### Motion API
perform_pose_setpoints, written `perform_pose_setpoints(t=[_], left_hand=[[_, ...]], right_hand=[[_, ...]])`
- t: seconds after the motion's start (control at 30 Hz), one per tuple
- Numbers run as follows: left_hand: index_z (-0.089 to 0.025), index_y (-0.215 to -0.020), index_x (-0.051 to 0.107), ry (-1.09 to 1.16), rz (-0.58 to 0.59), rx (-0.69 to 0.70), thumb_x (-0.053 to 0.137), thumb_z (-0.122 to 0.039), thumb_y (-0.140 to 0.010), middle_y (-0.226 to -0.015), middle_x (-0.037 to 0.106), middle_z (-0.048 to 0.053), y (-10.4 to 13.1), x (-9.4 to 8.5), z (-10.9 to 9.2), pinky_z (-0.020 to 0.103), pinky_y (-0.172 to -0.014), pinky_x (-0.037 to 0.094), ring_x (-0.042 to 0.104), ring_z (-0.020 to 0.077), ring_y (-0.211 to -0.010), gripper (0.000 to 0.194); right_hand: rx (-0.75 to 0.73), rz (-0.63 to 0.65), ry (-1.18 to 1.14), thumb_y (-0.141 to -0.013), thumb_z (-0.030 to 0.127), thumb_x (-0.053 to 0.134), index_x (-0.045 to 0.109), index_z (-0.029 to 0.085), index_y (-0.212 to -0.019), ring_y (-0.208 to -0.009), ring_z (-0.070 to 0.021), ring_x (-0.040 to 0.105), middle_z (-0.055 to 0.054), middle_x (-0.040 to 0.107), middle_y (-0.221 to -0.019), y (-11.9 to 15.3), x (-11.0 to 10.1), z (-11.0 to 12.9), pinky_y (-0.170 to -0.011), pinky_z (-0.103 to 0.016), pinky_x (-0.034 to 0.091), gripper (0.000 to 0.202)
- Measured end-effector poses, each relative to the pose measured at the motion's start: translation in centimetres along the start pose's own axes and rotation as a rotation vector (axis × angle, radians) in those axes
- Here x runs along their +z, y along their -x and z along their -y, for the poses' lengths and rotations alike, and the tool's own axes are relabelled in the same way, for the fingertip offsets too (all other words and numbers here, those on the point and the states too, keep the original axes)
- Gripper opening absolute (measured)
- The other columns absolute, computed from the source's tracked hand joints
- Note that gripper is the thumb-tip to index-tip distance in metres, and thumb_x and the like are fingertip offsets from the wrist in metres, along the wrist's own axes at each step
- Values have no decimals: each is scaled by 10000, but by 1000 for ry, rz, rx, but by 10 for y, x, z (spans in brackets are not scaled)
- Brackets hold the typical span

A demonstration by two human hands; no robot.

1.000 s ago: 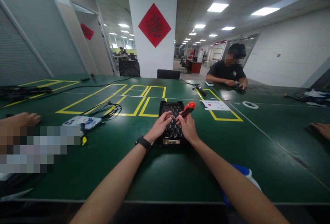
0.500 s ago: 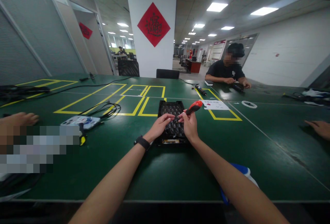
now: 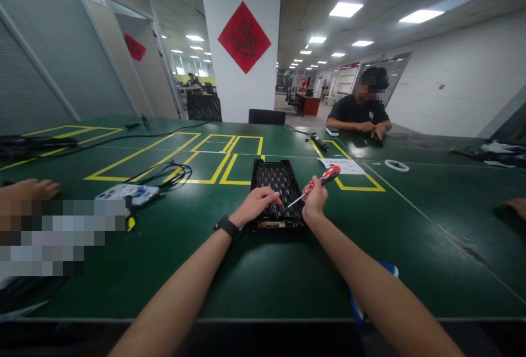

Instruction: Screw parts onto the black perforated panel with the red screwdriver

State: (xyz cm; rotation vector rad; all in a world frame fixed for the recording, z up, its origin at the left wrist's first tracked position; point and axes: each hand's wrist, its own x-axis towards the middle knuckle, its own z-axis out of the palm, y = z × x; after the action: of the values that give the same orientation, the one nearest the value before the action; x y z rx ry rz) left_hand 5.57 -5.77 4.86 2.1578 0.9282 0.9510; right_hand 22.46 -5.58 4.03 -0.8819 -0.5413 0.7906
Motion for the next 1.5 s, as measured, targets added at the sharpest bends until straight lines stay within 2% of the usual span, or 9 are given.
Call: perform_pose_setpoints(t=[0.27,0.5,0.87,1.13,1.5], left_hand=[[-171,-697,708,-34,91,54,338,-485,-850,-700,580,27,2,0,-6,244,-735,394,532,124,-692,509],[-172,-698,717,-45,160,83,298,-508,-858,-701,522,28,4,-1,-15,238,-723,389,500,118,-682,560],[-167,-704,719,-67,175,99,273,-509,-866,-710,500,28,5,-1,-15,237,-717,373,482,116,-685,585],[-185,-707,725,-101,257,144,270,-505,-868,-747,506,32,3,-1,-15,239,-738,361,478,124,-727,579],[-186,-665,724,-104,230,137,292,-500,-864,-729,503,36,4,0,-16,240,-729,363,472,131,-734,571]], right_hand=[[-32,143,104,-748,387,493,392,186,-642,-345,-47,264,89,331,-412,4,2,-2,-333,-189,178,249],[-73,212,191,-746,387,494,403,185,-629,-344,-52,276,83,355,-408,9,3,0,-347,-202,198,250],[-99,215,166,-757,391,494,420,178,-644,-358,-51,296,79,368,-419,12,2,3,-355,-191,208,252],[-113,233,166,-761,383,490,432,176,-656,-365,-51,315,76,382,-431,14,4,2,-364,-188,226,239],[-118,239,175,-756,377,493,428,178,-646,-368,-54,336,74,399,-430,15,4,4,-371,-191,249,237]])
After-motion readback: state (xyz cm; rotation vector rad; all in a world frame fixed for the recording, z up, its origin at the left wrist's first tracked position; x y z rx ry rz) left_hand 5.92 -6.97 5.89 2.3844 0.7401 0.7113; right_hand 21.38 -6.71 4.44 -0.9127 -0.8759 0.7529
